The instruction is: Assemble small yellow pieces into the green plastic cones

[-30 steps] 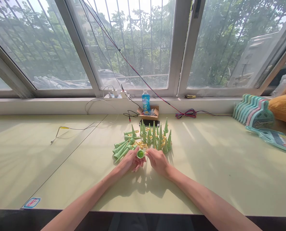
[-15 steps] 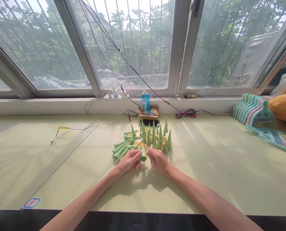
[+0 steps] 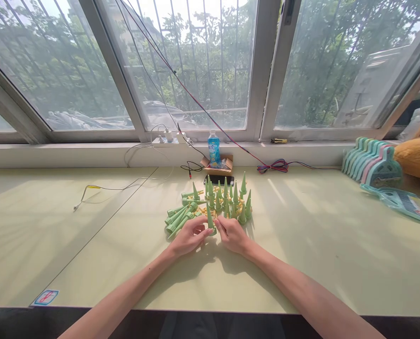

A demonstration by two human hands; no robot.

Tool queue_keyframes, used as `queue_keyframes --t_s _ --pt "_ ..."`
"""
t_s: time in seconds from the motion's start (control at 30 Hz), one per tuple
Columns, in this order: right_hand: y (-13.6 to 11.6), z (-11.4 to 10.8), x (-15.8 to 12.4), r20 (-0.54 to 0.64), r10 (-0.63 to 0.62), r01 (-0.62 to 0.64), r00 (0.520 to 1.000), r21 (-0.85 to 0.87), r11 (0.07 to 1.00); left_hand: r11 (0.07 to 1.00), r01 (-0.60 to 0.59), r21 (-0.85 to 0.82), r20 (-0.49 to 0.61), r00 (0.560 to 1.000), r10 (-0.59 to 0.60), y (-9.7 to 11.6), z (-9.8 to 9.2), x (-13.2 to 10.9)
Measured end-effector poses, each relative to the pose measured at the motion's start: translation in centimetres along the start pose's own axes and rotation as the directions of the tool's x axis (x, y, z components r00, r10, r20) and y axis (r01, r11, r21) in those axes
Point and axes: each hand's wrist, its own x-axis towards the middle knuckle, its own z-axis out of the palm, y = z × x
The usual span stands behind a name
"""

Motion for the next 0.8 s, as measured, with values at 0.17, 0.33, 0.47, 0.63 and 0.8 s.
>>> queue_keyframes --t_s 0.17,0.33,0.47,0.63,0.8 --pt "0.09 0.07 0.09 -0.011 0.024 -0.024 1.000 -0.018 1.000 0.987 -0.094 0.132 -0.017 0.995 0.097 -0.36 0.19 0.01" --pt "0.25 0.19 0.16 -0.026 0.038 -0.038 0.999 -0.028 0.999 0.959 -0.130 0.250 -0.066 0.986 0.150 -0.88 0.41 -0.06" --pt "0.24 0.28 0.22 -0.037 0.038 -0.038 0.999 -0.022 0.999 0.955 -0.141 0.262 -0.075 0.983 0.165 -0.95 0.43 0.00" --pt "0.24 0.34 0.24 -0.034 0.038 -0.039 0.999 -0.031 0.999 0.963 -0.167 0.211 -0.029 0.984 0.177 -0.65 0.27 0.23" --pt "0.21 0.22 0.16 -0.017 0.015 -0.016 1.000 -0.051 0.999 0.963 -0.181 0.199 -0.048 0.980 0.194 -0.57 0.13 0.29"
